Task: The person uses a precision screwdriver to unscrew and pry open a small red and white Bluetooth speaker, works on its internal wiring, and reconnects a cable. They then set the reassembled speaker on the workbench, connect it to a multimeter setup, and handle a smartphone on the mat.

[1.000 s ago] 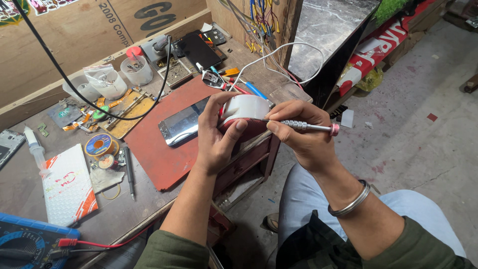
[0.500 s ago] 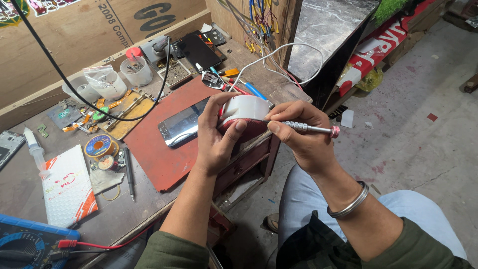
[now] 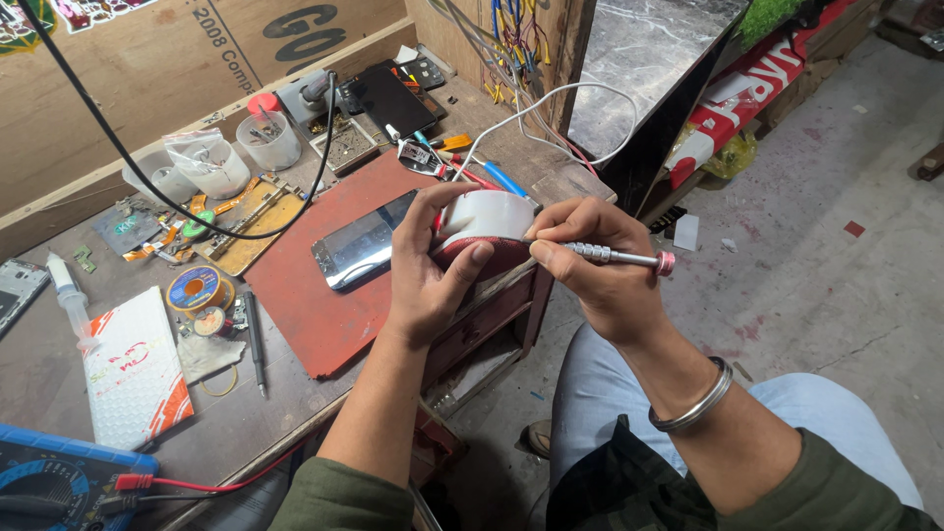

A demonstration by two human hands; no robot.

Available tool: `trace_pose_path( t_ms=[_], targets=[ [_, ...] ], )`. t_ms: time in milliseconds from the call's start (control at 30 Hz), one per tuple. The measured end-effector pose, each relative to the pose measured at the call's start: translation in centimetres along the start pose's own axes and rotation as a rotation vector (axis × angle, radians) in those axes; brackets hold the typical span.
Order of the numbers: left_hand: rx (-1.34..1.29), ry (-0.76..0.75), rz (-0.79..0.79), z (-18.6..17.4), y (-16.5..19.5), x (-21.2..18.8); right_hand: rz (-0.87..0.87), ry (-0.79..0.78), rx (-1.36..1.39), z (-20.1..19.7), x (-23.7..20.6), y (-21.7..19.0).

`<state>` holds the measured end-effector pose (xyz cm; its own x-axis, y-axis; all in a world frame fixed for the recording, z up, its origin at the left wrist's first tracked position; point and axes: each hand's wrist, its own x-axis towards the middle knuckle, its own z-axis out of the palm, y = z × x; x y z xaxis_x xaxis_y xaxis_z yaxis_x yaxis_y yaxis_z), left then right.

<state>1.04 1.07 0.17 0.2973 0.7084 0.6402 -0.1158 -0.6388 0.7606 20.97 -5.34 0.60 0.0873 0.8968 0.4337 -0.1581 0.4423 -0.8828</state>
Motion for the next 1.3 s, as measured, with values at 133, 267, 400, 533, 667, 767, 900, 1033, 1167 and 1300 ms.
trace_pose_path(
  t_ms=[133,267,400,533,667,767,900,1033,1167,1300],
  targets=[
    [-0.025,0.008,-0.023,0.1,-0.3,0.0,-0.046,-0.025,-0.046,0.3,-0.3,-0.5],
    [-0.073,0.003,-0.052,0.0,-0.3,-0.3,-0.063,-0.050,-0.101,0.4,-0.3,-0.6],
    [-0.086,-0.006,-0.058,0.2,-0.2,-0.4,-0.004,-0.047,0.058,0.1,-0.4,-0.3],
    [-0.045,-0.031,-0.033,0.2,-0.1,-0.5,-0.002,-0.073,0.155,-0.5,-0.7,0.2],
    [-0.022,-0.029,-0.032,0.3,-0.1,-0.2,-0.015,-0.039,0.164,-0.7,-0.8,0.6],
    [-0.058,-0.017,-0.049,0.5,0.0,-0.1,-0.079,-0.023,0.095,-0.4,-0.9,1.1],
    [-0.026,-0.006,-0.041,0.3,0.0,-0.1,-0.139,0.008,-0.045,-0.2,-1.3,1.4],
    [0.048,0.012,-0.008,0.3,-0.1,0.0,-0.092,0.003,0.188,-0.3,-0.8,1.9],
    [0.062,0.039,-0.001,0.1,-0.2,0.2,-0.111,0.002,0.365,0.1,-0.5,2.5],
    [0.120,0.055,0.031,0.2,-0.3,0.2,-0.137,-0.015,0.267,0.0,-0.5,2.6]
  ],
)
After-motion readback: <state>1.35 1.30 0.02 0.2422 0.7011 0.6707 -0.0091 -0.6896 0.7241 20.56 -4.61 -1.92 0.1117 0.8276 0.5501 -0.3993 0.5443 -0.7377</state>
